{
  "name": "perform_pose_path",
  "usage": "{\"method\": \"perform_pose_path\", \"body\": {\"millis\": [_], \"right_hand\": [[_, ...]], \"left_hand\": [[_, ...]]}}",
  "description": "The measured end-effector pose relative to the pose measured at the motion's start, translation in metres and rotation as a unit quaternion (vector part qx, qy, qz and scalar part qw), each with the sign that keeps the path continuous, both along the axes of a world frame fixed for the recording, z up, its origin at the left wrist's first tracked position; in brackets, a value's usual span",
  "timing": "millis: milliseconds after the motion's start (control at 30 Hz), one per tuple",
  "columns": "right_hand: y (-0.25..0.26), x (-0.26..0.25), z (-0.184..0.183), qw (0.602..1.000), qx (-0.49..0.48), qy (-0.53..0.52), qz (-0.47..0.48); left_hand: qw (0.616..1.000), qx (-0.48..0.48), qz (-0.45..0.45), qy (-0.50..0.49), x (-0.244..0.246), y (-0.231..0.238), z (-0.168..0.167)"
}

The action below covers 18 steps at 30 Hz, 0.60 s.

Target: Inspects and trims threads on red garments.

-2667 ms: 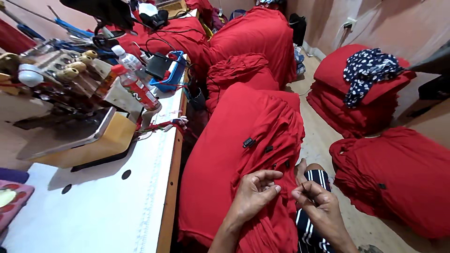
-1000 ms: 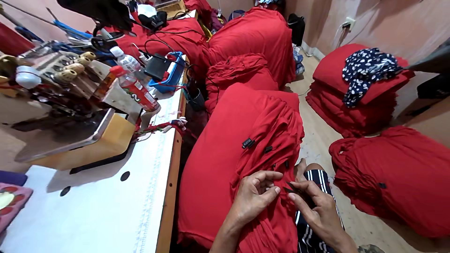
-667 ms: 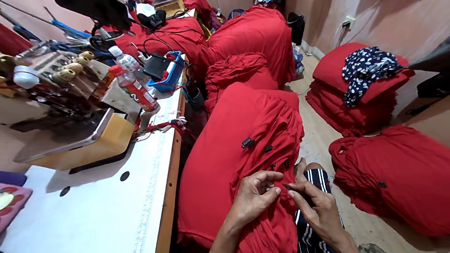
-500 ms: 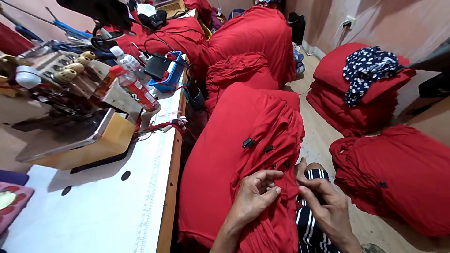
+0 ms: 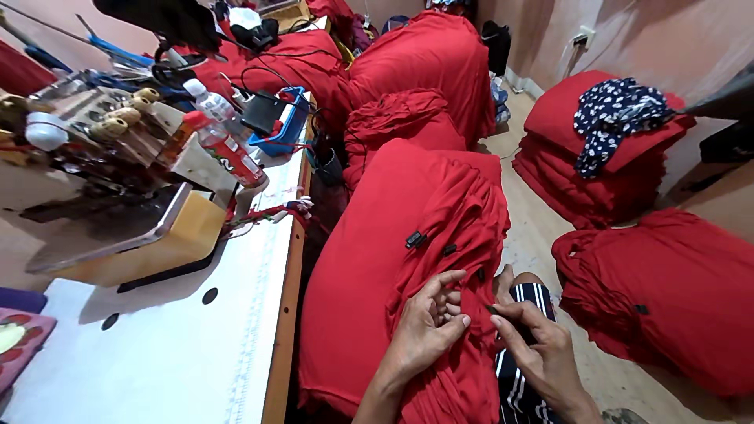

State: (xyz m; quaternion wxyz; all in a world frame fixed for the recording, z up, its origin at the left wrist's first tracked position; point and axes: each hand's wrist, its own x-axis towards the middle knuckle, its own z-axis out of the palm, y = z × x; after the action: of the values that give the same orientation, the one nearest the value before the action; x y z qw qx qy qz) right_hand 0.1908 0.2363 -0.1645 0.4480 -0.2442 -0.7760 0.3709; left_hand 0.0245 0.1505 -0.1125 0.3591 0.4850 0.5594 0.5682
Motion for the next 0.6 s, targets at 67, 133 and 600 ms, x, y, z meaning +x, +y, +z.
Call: {"method": "perform_pose_path", "body": {"millis": [67,133,600], "right_hand": [[0.001,0.0,0.002,1.0,-0.021,0.01,-0.003],[0.001,-0.002,0.002,1.0,-0.027,0.007,0.004],[0.004,-0.004,0.01,0.977,-0.183,0.099,0.055]], "left_hand": [[1.0,-0.001,-0.001,-0.003,0.0,0.0,-0.001],[1.0,-0.002,-0.003,0.0,-0.001,0.0,-0.001],[1.0,0.003,-0.01,-0.006,-0.003,0.0,-0.002]]}}
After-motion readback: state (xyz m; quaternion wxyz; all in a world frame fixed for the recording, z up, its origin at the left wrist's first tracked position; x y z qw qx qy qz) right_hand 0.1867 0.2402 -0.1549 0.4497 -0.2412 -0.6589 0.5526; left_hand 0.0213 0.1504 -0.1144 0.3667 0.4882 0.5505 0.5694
